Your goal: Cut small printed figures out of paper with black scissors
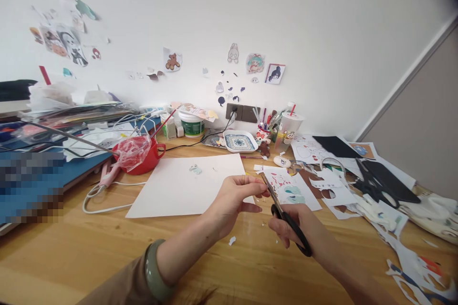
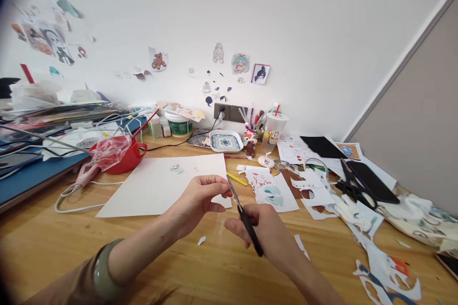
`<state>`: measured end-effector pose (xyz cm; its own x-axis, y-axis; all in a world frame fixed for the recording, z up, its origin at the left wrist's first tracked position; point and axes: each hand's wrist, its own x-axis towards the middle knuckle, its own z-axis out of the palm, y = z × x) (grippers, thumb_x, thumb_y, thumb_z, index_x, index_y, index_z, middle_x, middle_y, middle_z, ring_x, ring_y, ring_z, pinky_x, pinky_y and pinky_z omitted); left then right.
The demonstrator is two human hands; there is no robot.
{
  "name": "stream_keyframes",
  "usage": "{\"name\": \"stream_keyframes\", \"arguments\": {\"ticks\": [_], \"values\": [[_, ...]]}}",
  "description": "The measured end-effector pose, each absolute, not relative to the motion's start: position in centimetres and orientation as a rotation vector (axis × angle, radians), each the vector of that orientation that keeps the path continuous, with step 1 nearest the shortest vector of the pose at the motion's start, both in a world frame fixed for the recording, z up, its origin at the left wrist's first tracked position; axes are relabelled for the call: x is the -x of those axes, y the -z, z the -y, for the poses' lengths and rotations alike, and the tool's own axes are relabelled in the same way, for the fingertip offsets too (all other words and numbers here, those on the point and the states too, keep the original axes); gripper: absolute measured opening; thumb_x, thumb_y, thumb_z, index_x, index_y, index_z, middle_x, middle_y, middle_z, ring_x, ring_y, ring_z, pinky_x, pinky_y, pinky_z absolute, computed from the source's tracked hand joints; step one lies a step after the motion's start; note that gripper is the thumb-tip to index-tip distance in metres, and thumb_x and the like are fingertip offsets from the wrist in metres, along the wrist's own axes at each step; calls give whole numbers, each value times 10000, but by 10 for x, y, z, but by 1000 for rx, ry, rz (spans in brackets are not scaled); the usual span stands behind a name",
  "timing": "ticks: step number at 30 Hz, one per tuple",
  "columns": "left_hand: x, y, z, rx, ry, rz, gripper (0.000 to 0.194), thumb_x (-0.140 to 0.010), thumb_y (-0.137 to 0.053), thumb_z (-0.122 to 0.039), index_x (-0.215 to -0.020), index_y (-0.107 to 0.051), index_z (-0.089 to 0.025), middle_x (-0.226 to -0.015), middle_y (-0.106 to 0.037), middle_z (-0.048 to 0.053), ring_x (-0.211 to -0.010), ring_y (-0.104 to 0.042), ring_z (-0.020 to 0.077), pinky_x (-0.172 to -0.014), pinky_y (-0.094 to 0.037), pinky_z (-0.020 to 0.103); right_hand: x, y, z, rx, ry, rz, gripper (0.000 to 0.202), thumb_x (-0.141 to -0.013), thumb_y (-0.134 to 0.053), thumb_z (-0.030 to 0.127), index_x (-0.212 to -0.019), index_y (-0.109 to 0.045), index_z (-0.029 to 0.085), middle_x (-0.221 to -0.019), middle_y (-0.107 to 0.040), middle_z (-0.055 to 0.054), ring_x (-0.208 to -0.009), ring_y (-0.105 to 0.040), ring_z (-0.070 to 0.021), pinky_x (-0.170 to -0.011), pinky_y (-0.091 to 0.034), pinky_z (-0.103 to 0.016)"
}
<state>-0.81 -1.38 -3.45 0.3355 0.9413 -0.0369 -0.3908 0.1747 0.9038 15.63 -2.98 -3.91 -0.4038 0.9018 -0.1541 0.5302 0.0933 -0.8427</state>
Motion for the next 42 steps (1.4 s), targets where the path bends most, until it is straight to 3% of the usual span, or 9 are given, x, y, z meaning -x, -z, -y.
{"name": "stream_keyframes", "arguments": {"ticks": [18, 32, 42], "values": [[9, 36, 11, -939, -1059, -668, 114, -674, -569, -251, -711, -575, -144, -708, -547, 33, -684, -454, 118, -513, -429, 209, -155, 36, 31, 1419, -1228, 1981, 387, -710, -565, 436, -483, -387, 177, -437, -377, 50, -432, -325, -78, -413, -271, -202], [8, 32, 13, -1014, -1073, -790, 105, -629, -626, -233, -661, -587, -141, -659, -552, 17, -672, -487, 112, -512, -427, 196, -157, 42, 31, 1437, -1187, 1991, 313, -734, -540, 339, -520, -377, 179, -458, -396, 49, -439, -337, -76, -411, -260, -195], [8, 33, 13, -991, -1071, -788, 134, -623, -647, -253, -659, -599, -133, -667, -564, 25, -682, -503, 116, -531, -426, 204, -156, 37, 30, 1415, -1218, 1978, 354, -720, -577, 363, -484, -392, 175, -445, -388, 51, -431, -332, -73, -409, -273, -195]]}}
